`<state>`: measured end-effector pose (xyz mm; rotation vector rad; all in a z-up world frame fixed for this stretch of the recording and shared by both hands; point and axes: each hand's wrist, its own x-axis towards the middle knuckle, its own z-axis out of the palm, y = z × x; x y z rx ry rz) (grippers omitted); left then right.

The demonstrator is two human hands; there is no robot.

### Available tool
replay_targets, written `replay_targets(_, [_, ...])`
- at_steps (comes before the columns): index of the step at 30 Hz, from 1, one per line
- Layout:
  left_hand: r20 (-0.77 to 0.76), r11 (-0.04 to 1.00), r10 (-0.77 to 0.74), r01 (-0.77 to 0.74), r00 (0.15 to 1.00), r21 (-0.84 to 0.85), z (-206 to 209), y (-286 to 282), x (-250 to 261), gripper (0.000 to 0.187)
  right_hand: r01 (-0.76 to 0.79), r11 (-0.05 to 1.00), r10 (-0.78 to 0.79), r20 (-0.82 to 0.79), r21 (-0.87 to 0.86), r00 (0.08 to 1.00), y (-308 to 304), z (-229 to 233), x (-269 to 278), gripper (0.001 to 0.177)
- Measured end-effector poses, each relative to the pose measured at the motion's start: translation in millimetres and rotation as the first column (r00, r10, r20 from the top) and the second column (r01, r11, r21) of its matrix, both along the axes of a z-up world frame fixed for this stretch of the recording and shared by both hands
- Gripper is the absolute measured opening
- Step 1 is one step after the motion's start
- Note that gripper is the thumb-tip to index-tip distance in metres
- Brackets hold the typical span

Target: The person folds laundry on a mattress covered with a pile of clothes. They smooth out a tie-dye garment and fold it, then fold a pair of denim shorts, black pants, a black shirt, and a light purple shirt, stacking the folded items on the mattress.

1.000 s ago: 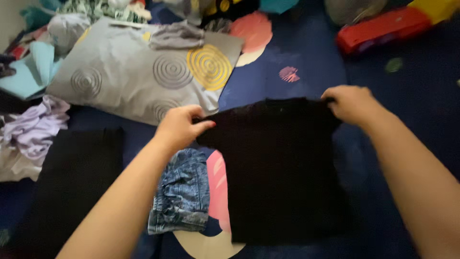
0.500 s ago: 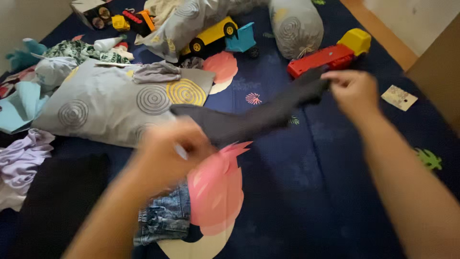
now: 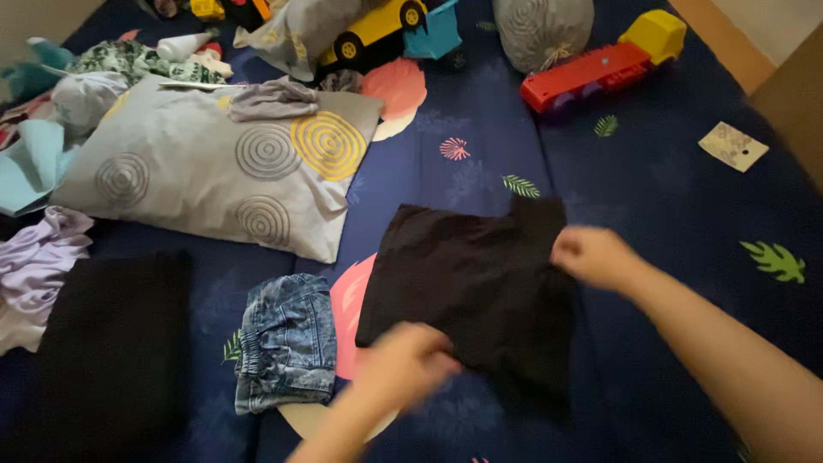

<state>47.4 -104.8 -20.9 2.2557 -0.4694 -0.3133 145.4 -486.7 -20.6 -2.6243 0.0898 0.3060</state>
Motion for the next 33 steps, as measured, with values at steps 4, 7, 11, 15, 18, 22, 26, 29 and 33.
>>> replay_targets(4, [0.299, 0.916, 0.304, -0.363, 0.905, 0.168, -63.1, 83.8, 43.5, 0.049, -0.562, 0.824, 0.504, -0.359, -0.075, 0.786, 53.6, 15.4, -77.1, 0.022])
replay_targets(7, [0.248, 0.915, 0.306, -0.356, 0.919, 0.190, -95.7, 96.1, 59.0, 0.053, -0.873, 0.454, 0.769, -0.415, -0.181, 0.486, 70.4, 20.0, -124.0, 0.058])
replay_targets(11, [0.035, 0.914, 0.302, -0.300, 0.953, 0.273, -102.0, 85.1, 64.2, 0.065, -0.792, 0.578, 0.715, -0.347, -0.195, 0.607, 72.7, 10.7, -146.0, 0.047])
replay_targets(15, [-0.362, 0.951, 0.273, -0.307, 0.892, -0.039, -71.6, 89.9, 65.0, 0.081, -0.686, 0.706, 0.516, -0.538, -0.174, 0.667, 67.7, 14.6, -133.2, 0.039])
replay_targets(18, [-0.595, 0.934, 0.140, -0.305, 0.791, -0.187, -42.8, 95.7, 47.1, 0.090, -0.646, 0.752, 0.427, -0.649, -0.132, 0.629, 60.1, 28.0, -130.9, 0.030])
replay_targets(22, [-0.438, 0.959, 0.171, -0.048, 0.882, 0.279, -9.3, 100.8, 30.0, 0.107, -0.683, 0.720, 0.315, -0.821, -0.121, 0.477, 42.2, 33.6, -130.5, 0.024])
replay_targets(26, [0.051, 0.983, 0.122, -0.128, 0.991, 0.134, -8.1, 81.4, 47.8, 0.057, -0.217, 0.898, 0.078, -0.348, -0.382, 0.934, 13.3, 6.0, -104.3, 0.028])
replay_targets(29, [0.355, 0.999, 0.048, -0.039, 0.934, -0.033, -31.1, 52.6, 74.0, 0.027, 0.172, 0.970, -0.178, -0.015, -0.173, 0.984, -9.1, -27.8, -71.3, 0.036])
replay_targets(33, [0.430, 0.995, 0.021, 0.023, 0.903, -0.096, -66.8, -5.0, 109.6, 0.027, 0.431, 0.902, -0.432, 0.060, 0.034, 0.900, -6.6, -67.8, -14.4, 0.055])
